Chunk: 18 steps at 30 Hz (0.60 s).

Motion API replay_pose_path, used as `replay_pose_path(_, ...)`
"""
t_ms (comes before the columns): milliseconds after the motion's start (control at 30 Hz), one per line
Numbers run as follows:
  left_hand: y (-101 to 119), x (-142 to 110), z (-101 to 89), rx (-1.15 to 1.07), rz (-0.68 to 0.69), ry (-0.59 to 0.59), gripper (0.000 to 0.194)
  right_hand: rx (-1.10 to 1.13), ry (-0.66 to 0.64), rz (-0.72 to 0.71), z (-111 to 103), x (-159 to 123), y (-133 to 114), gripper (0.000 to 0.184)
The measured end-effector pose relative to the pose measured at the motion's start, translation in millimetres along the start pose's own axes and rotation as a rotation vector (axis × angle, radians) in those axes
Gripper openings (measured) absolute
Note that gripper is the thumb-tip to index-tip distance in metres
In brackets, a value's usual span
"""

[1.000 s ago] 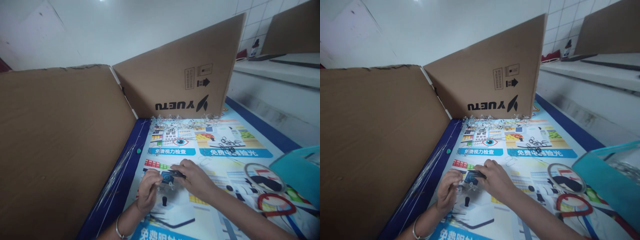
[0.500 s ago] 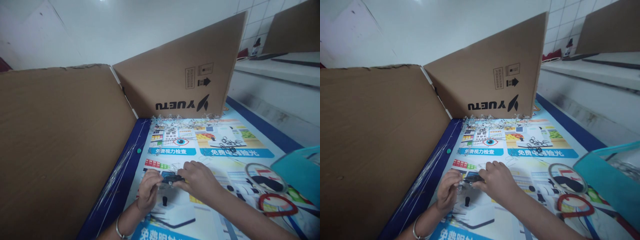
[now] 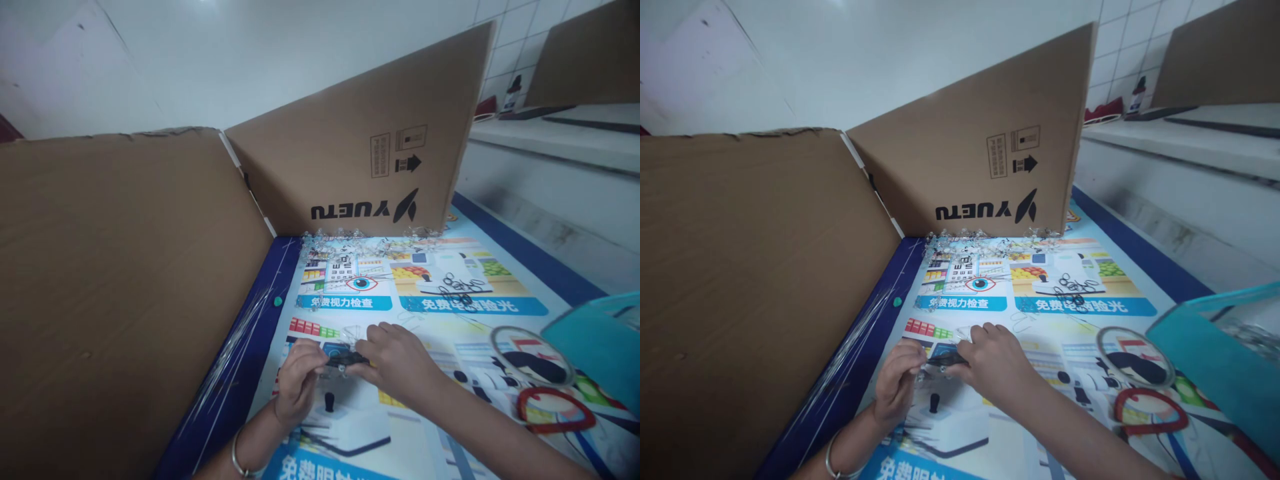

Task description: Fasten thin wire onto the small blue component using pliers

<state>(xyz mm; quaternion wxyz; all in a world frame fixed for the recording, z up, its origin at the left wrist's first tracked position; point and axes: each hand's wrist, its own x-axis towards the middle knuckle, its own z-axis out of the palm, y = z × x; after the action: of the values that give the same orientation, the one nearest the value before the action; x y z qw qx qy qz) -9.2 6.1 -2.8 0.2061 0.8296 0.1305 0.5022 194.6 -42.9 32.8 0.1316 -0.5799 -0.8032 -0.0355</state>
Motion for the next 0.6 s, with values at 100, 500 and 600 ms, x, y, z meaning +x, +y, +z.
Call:
replay_pose_path(100,0.2,0.3,-0.4,0.005,0.001,-0.006,0.022,0.002,0.0,-0.004,0.8,-0.1,0.3,0.033)
replay_pose_path(500,-2.2,-2.0,-0.3,0.033,0.0,-0.011,0.02,0.023,-0.03,-0.01,-1.8,0.9,0.3,0.035)
replay_pose_path(600,-1.9,-1.3,-0.5,0.027,-0.003,-0.012,0.02,0.028,-0.04,-0.013,-2.1,1.1,0.7,0.035)
